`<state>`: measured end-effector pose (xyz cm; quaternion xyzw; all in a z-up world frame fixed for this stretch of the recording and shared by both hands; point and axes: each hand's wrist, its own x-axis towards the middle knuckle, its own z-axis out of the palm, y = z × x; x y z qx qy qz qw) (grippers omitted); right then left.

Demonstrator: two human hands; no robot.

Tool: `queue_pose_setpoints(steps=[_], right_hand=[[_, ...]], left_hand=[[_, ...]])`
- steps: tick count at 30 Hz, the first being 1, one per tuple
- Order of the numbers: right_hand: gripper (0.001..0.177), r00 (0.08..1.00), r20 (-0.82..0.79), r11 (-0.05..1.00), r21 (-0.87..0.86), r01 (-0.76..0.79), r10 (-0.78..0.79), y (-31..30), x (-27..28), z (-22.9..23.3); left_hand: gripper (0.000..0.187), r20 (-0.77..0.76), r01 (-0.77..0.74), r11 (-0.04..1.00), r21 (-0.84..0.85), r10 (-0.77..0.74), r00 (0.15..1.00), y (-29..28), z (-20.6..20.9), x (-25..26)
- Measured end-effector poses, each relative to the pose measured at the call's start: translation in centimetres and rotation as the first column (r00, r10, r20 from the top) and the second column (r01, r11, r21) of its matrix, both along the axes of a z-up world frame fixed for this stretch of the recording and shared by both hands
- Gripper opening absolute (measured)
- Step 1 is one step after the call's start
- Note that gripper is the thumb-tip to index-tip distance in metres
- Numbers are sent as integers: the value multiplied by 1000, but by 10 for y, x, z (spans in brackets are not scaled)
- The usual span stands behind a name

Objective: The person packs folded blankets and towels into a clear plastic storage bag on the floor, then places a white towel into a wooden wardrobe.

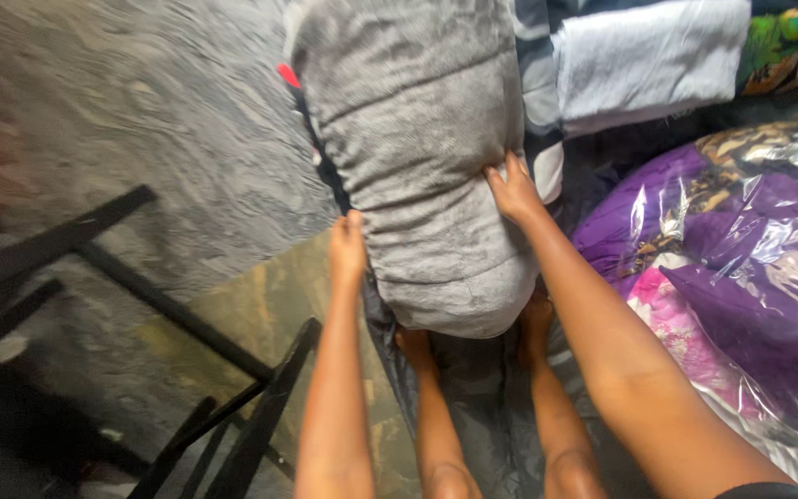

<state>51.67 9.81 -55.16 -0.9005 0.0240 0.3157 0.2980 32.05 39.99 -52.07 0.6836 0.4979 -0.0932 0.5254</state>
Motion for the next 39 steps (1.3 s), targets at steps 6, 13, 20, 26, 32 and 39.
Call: queue_pose_setpoints(steps=[6,13,20,26,32,39], right_hand=[[92,985,162,998,20,64,-67,-24,-3,-49],[103,967,-56,968,-43,247,-250,-2,19,19],[120,884,-382,949,47,311,-270,2,35,62],[108,845,-493,935,150,320,-210,3,39,67],[86,875,-459,936,217,278,-153,12,25,87],[93,955,-249,832,485,268,-163,53,-29,85]], left_hand=[[77,-87,-237,942,-240,222,971,23,-51,12],[76,-284,-86,987,132,121,951,8,-43,66],[79,-239,-209,975,-73,186,953,13,8,71],[85,-444,-235,965,-118,160,882,16,0,77],[95,-263,-447,844,-297,377,888,13,-22,51],[108,-263,-459,828,-323,387,884,36,-8,25]])
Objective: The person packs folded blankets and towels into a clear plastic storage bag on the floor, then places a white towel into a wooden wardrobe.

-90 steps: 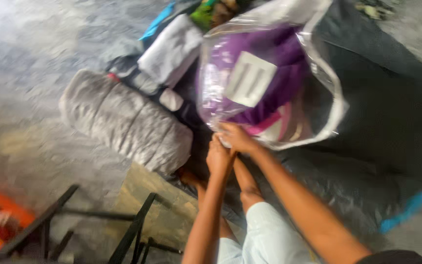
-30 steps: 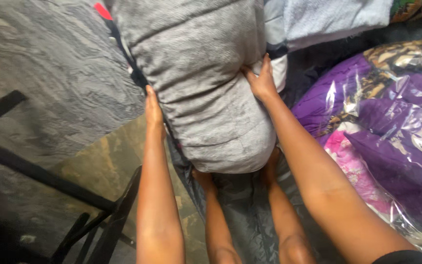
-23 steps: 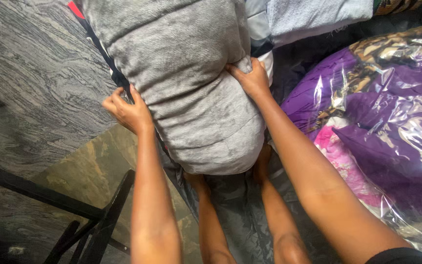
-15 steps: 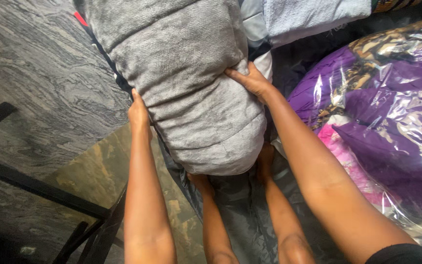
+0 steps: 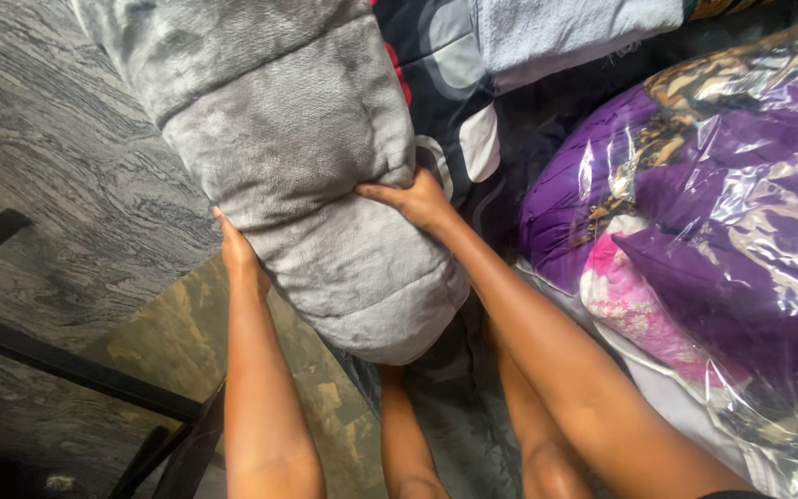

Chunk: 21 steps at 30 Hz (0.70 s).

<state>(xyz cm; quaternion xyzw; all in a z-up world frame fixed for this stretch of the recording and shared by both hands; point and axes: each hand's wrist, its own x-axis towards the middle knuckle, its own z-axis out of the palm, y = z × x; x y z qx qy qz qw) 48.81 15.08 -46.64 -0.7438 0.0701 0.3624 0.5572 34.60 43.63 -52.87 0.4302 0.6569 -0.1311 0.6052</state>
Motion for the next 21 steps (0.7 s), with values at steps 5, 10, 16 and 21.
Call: queue_pose_setpoints(steps=[5,10,16,21], right_hand=[[97,991,-130,993,-119,13,-28,-9,13,-26],[81,997,-81,969,-244,-32,13,4,2,6],[79,898,439,993,-121,13,42,31,-23,135],[51,956,247,982,-144,-126,159,27,-30,269]], left_hand=[[109,20,69,997,25,-70,997,-9,-1,4],[98,52,-19,999,38,17,999,-11,14,10],[95,149,-107,994,-18,108,983,-21,58,-34],[93,168,-140,985,-101,156,973,-66,113,-86]])
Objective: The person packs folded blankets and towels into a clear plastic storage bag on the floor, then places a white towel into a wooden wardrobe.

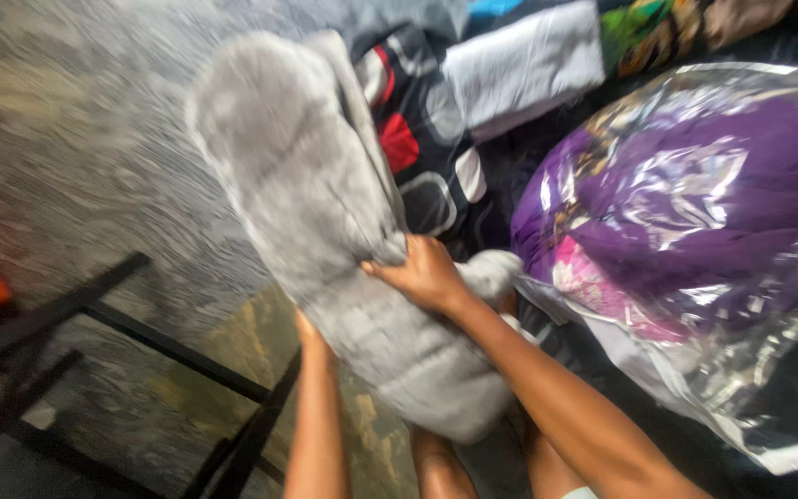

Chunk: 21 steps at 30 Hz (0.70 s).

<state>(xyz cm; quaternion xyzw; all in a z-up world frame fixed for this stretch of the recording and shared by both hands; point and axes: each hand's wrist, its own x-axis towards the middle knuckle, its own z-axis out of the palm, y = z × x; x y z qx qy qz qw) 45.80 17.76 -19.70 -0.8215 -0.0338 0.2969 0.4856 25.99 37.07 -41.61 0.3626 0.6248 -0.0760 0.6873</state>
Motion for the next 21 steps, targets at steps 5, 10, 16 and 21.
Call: queue_pose_setpoints(steps=[5,10,16,21], right_hand=[[44,996,49,988,-137,-65,72,-16,-21,116],[37,989,14,966,-219,-141,147,-50,-66,205],[32,997,68,981,-192,-16,29,-99,-86,273],[38,994,59,977,-192,97,-87,-131,-111,314]], left_hand=[[90,24,8,995,-103,-6,1000,-47,47,-21],[88,255,102,968,-230,-42,966,-70,55,29],[85,354,310,874,-375,-174,919,-100,102,48],[83,368,431,837,-338,-303,879,-102,136,55]])
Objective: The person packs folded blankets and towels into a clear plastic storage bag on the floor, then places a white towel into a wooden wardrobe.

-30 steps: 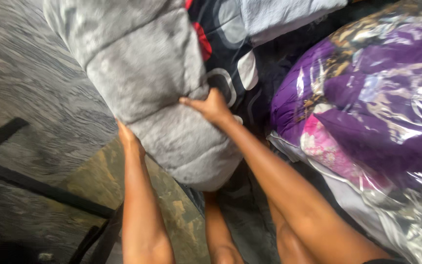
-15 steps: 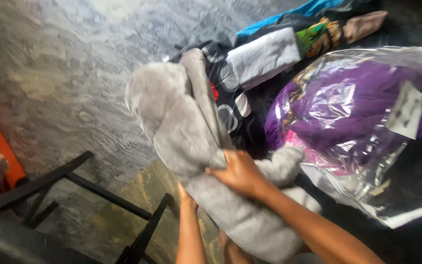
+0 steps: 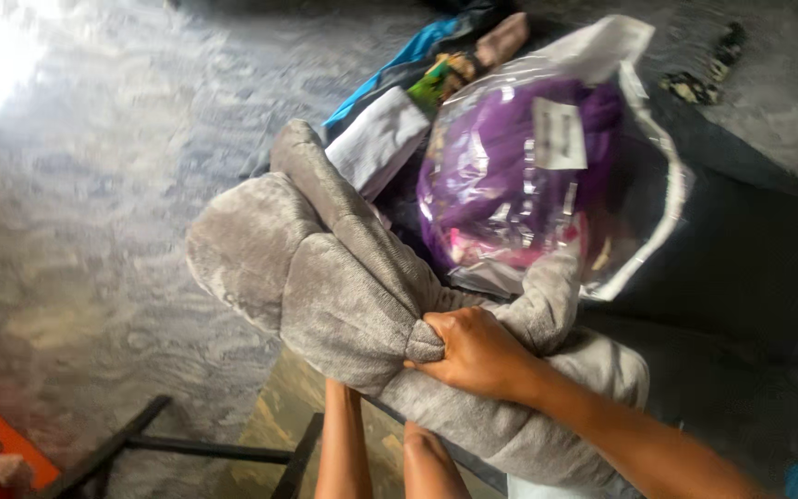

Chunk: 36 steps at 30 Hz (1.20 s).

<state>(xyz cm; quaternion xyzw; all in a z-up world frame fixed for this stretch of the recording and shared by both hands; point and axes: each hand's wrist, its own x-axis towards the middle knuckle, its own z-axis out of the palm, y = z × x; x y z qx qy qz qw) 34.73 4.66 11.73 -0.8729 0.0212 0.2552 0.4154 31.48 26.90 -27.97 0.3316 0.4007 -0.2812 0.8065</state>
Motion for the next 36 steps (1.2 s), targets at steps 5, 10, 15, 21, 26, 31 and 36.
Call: queue_pose_setpoints(steps=[5,10,15,21,26,31,36], right_hand=[[44,984,94,988,-11,154,-153,-45,-25,44],[50,937,285,945,-194,264,-203,-116,-45,73],[47,866,386,926,-71,371,-317,-224,-53,72],[28,777,618,859,-457,232,119,-317,-66,63],[28,817,234,848,84,524,-528,-355,-60,62],[29,785,139,795,164,583,-604,-373,-37,63],[38,757,60,759,70,647,-650,-384,-12,51]], left_hand=[[80,57,85,996,2,-85,995,-28,34,25],[78,164,165,985,-42,-156,974,-114,73,75],[76,264,217,968,-124,-179,948,-247,116,122],[74,277,219,957,-193,-161,947,-369,157,126],[72,259,193,968,-161,-148,955,-404,170,123],[70,226,210,977,-21,-200,953,-389,171,124],[71,274,371,917,147,-398,876,-387,144,142]])
